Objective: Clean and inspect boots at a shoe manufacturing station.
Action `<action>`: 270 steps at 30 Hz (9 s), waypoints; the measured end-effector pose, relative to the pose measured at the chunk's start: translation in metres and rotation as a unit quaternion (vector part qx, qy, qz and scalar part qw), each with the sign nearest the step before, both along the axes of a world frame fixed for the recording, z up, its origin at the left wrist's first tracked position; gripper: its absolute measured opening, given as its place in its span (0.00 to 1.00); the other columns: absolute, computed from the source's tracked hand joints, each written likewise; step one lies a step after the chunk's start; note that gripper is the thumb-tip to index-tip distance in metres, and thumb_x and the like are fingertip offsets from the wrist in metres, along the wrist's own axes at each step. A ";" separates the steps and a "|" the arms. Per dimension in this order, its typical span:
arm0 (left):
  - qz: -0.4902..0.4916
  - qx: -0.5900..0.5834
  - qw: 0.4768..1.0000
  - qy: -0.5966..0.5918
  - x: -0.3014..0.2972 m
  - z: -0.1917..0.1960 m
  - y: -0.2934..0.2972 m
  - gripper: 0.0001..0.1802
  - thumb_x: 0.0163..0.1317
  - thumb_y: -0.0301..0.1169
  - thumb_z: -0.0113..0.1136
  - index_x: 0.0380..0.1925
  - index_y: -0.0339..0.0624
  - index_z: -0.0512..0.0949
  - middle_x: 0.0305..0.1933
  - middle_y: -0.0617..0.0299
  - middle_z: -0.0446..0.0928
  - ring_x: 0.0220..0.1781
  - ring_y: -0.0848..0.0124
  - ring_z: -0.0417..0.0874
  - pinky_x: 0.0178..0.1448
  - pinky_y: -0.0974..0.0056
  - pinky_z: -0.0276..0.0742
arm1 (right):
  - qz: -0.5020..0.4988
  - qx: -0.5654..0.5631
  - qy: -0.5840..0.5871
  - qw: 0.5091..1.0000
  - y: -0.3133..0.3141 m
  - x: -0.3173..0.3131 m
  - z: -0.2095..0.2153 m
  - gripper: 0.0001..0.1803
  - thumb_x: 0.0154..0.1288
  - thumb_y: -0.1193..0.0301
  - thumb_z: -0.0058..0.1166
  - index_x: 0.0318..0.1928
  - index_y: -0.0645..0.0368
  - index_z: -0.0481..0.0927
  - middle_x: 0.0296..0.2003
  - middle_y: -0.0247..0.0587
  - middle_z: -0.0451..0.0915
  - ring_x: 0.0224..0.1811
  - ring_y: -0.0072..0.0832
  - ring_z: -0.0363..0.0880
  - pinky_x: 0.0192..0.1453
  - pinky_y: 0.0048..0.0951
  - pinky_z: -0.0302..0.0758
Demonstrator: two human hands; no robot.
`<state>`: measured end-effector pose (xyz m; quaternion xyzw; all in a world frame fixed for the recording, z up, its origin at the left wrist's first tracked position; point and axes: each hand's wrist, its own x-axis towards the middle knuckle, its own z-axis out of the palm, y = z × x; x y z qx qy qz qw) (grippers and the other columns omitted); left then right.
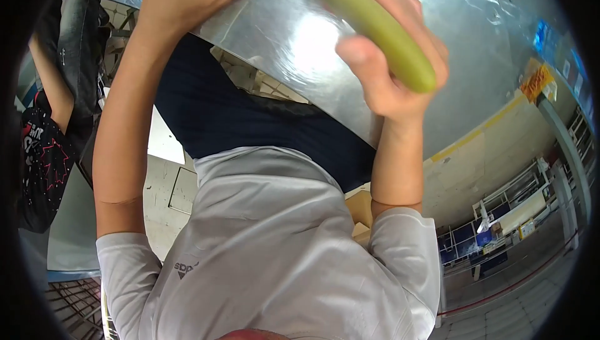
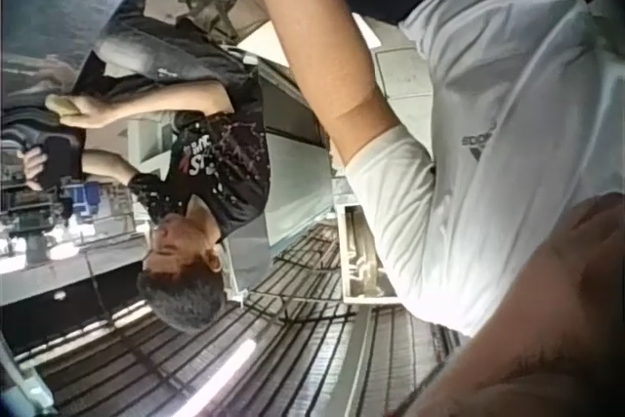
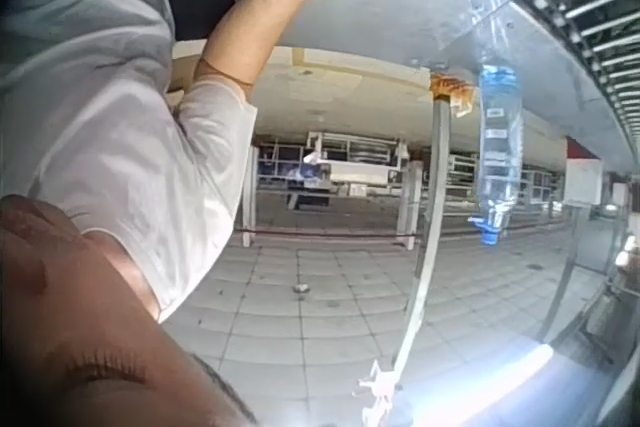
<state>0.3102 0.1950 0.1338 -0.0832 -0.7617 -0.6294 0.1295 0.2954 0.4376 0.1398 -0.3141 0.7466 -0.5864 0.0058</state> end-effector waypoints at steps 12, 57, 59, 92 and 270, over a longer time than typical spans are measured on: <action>0.056 -0.324 0.937 0.117 0.005 0.001 0.007 0.17 0.55 0.38 0.69 0.42 0.43 0.81 0.54 0.55 0.79 0.65 0.53 0.72 0.68 0.41 0.60 | -0.087 0.022 -0.033 0.995 0.007 0.011 0.012 0.39 0.73 0.48 0.44 0.67 0.71 0.55 0.43 0.73 0.79 0.46 0.55 0.82 0.59 0.51 0.74; -0.017 -0.393 0.908 0.147 -0.011 -0.027 -0.004 0.27 0.44 0.24 0.70 0.49 0.41 0.77 0.51 0.56 0.80 0.57 0.52 0.78 0.63 0.49 0.70 | 0.030 0.064 0.161 0.984 -0.020 -0.003 -0.055 0.33 0.56 0.60 0.67 0.61 0.58 0.73 0.38 0.38 0.83 0.37 0.37 0.79 0.49 0.36 0.72; -0.013 -0.404 0.902 0.154 -0.004 -0.029 -0.010 0.28 0.44 0.22 0.68 0.50 0.41 0.77 0.52 0.55 0.80 0.56 0.51 0.78 0.60 0.48 0.72 | 0.010 0.023 0.196 0.980 -0.034 0.003 -0.043 0.35 0.56 0.59 0.67 0.63 0.56 0.71 0.38 0.39 0.81 0.36 0.38 0.77 0.49 0.38 0.71; -0.033 -0.416 0.884 0.209 -0.008 -0.013 0.004 0.27 0.49 0.27 0.67 0.53 0.42 0.76 0.45 0.57 0.82 0.50 0.58 0.82 0.55 0.58 0.77 | 0.008 0.099 0.227 0.969 -0.025 0.007 -0.020 0.39 0.57 0.49 0.62 0.62 0.62 0.70 0.43 0.44 0.80 0.46 0.39 0.79 0.55 0.37 0.72; 0.045 -0.413 0.904 0.103 -0.033 -0.027 -0.002 0.25 0.65 0.21 0.49 0.63 0.41 0.70 0.64 0.47 0.71 0.72 0.48 0.62 0.74 0.44 0.53 | -0.381 0.011 0.506 0.773 0.129 0.042 0.194 0.15 0.50 0.74 0.72 0.27 0.54 0.74 0.45 0.43 0.77 0.55 0.45 0.72 0.58 0.42 0.70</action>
